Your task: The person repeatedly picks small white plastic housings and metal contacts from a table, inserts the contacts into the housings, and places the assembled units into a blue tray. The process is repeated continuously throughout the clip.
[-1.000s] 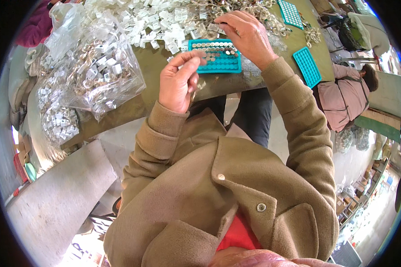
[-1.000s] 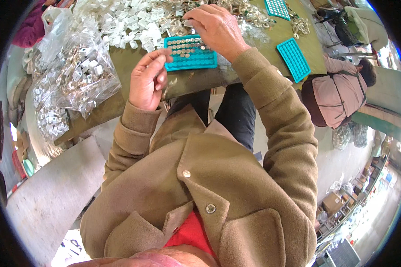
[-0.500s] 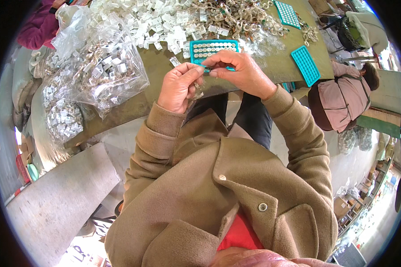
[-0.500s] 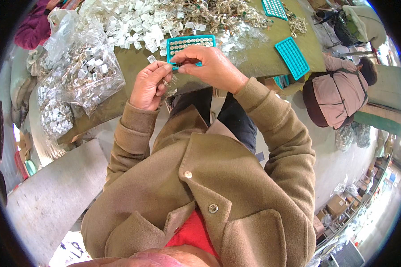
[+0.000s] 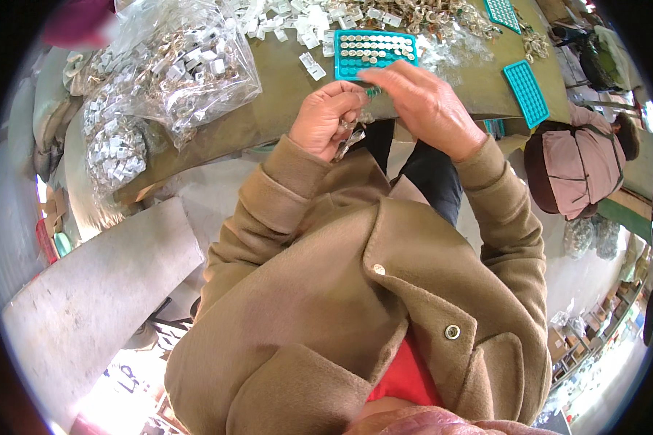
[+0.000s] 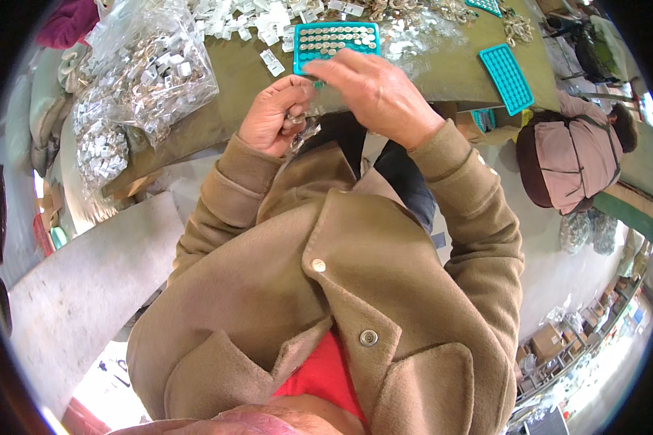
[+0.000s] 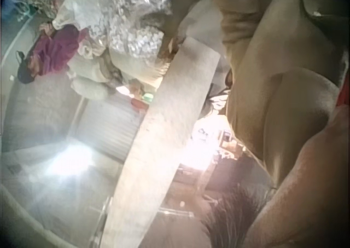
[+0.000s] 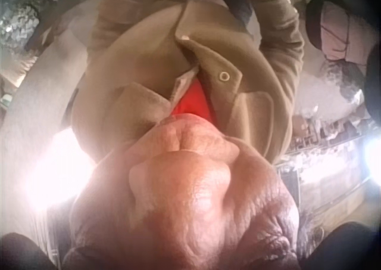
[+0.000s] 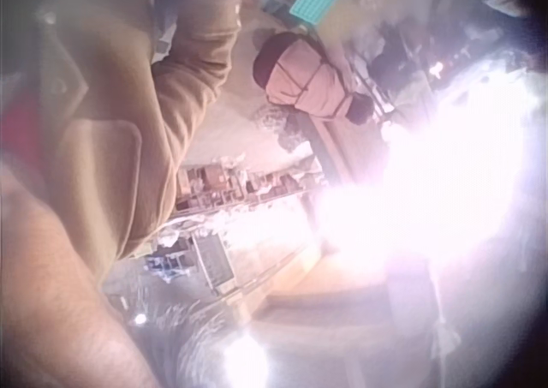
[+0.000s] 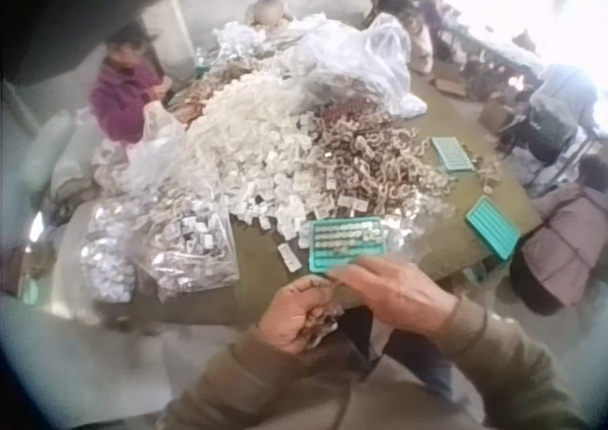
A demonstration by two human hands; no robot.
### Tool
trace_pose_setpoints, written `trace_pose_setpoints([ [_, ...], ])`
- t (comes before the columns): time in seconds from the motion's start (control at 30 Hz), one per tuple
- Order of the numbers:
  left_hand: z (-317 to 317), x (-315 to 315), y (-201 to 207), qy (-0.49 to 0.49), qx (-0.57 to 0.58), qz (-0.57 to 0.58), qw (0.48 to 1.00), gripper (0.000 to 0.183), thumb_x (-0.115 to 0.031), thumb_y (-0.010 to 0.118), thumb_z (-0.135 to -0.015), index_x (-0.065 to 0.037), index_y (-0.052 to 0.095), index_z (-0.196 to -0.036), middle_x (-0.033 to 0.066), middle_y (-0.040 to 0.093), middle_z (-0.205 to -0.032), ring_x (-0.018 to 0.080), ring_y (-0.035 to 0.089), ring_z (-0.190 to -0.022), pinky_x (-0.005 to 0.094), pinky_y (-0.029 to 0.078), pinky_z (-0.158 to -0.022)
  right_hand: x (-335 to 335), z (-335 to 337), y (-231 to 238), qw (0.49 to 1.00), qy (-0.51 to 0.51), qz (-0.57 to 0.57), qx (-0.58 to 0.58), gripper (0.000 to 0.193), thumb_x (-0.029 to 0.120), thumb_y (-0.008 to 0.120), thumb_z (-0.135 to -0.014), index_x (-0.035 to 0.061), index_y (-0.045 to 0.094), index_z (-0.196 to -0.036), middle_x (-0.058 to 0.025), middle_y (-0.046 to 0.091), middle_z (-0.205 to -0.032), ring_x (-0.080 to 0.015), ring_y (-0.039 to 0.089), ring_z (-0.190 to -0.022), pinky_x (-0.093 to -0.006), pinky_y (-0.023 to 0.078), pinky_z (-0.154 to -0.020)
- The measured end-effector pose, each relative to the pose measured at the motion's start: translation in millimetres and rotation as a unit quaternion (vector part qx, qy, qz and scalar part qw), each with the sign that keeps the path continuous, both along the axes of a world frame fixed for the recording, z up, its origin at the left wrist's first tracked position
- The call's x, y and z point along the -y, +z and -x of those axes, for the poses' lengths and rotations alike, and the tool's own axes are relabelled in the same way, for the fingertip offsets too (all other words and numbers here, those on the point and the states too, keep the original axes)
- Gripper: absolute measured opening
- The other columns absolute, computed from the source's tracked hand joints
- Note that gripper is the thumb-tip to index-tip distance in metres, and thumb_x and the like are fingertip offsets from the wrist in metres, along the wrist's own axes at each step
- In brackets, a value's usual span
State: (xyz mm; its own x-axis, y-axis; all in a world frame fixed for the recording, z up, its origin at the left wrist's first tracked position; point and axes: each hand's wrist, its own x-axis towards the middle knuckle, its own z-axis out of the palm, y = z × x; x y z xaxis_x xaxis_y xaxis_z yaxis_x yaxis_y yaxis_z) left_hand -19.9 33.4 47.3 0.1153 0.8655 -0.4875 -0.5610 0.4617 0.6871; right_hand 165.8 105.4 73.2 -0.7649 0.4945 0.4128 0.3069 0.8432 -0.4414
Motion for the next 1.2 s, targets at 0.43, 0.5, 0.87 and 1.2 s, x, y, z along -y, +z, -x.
trace_pose_setpoints([
  [0.43, -27.8, 5.2, -12.3, 0.139, -0.293, -0.277, 0.905, 0.007, -0.004, 0.068, -0.088, 0.0, 0.065, -0.093, -0.0005, 0.064, -0.083, 0.0057, 0.057, -0.067, 0.0196, 0.047, -0.058, 33.8, 18.5, -39.3, 0.635, -0.09, 0.638, -0.426, 0.006, 0.009, 0.067, -0.091, 0.0052, 0.064, -0.095, 0.001, 0.063, -0.084, -0.0059, 0.056, -0.071, -0.0204, 0.046, -0.064],
  [0.5, -29.0, 6.9, -10.6, 0.13, -0.339, -0.303, 0.881, 0.008, -0.003, 0.069, -0.087, 0.001, 0.065, -0.092, 0.0003, 0.065, -0.088, 0.0057, 0.058, -0.071, 0.0209, 0.049, -0.062, 33.5, 16.8, -41.2, 0.57, -0.05, 0.689, -0.445, 0.005, 0.007, 0.065, -0.091, 0.0064, 0.062, -0.096, 0.0006, 0.062, -0.085, -0.0065, 0.056, -0.072, -0.0207, 0.046, -0.065],
  [0.87, -15.8, 10.9, -5.4, 0.065, -0.162, -0.218, 0.96, 0.005, 0.001, 0.068, -0.087, 0.001, 0.065, -0.092, 0.005, 0.064, -0.098, 0.0104, 0.06, -0.084, 0.024, 0.053, -0.072, 37.2, 14.6, -39.7, 0.552, -0.028, 0.684, -0.476, 0.004, 0.005, 0.06, -0.095, 0.0071, 0.058, -0.098, -0.0031, 0.062, -0.088, -0.0109, 0.06, -0.074, -0.0271, 0.053, -0.066],
  [1.2, 42.0, -14.3, -33.0, 0.141, -0.451, -0.1, 0.876, 0.021, -0.017, 0.07, -0.089, 0.001, 0.065, -0.099, 0.005, 0.068, -0.08, 0.008, 0.062, -0.07, 0.0234, 0.048, -0.064, 34.1, 17.4, -53.5, 0.614, -0.032, 0.67, -0.416, 0.006, 0.007, 0.062, -0.092, 0.0095, 0.056, -0.093, 0.0045, 0.054, -0.083, -0.0046, 0.049, -0.072, -0.0209, 0.041, -0.065],
])
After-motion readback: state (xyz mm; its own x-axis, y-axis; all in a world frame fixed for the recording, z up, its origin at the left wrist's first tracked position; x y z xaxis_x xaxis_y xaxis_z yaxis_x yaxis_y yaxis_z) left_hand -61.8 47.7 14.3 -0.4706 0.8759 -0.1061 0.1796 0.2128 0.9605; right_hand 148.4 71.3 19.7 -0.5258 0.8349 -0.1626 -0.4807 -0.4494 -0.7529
